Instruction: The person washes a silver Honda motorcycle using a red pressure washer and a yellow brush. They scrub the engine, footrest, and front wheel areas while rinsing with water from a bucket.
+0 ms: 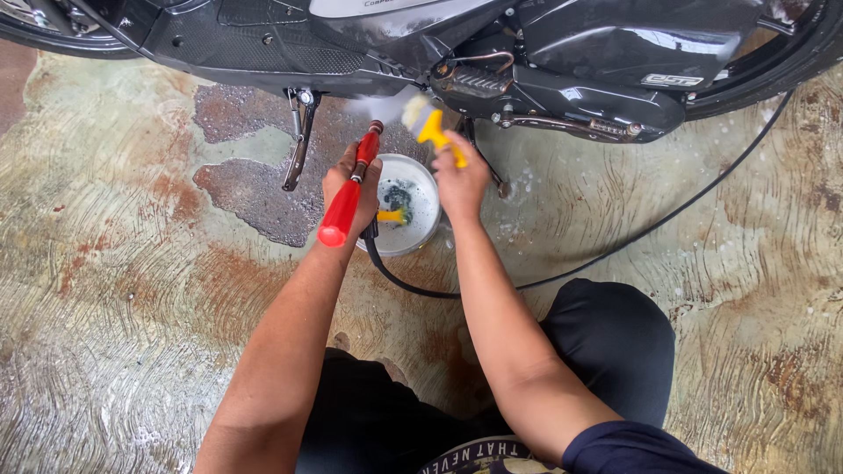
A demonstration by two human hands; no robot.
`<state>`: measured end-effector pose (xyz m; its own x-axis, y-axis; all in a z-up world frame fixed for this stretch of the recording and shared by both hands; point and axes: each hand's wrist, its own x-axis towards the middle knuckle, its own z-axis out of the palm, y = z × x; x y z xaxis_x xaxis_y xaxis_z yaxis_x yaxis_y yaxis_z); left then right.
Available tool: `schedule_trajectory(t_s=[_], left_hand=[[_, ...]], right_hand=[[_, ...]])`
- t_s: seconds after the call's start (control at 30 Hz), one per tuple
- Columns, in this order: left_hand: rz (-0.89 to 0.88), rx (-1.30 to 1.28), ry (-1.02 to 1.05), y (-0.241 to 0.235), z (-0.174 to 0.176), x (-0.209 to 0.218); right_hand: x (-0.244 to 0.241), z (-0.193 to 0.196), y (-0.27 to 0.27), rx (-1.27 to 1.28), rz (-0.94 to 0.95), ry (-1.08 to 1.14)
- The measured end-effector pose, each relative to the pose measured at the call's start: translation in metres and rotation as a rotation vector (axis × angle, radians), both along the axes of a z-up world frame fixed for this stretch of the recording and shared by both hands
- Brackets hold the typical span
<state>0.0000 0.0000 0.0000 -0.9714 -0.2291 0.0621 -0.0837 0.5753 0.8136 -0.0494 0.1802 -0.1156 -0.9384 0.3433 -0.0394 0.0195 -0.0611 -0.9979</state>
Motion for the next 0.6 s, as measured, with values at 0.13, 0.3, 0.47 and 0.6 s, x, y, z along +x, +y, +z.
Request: schedule_trajectory(t_s=[0.13,0.3,0.47,0.6], left_hand=[[-0.022,-0.010,0.081,-0.005,-0.001,-0.001],[-0.022,0.066,0.016,-0.015,0.003,0.007],[-0.015,0.057,0.017,-0.028,0.009,0.009],[0.007,0.106,-0.038,-0.033,0.002,0.009]], right_hand=[[-0.003,-0.017,-0.020,0.305,0.070,0.060],[-0.033,-0.018,-0.047,0.503,-0.046,0.219],[-0.034,-0.006,-0.056,0.865,-0.095,0.444],[-0.046,-0.002,-0.068,0.570,-0.138,-0.103]])
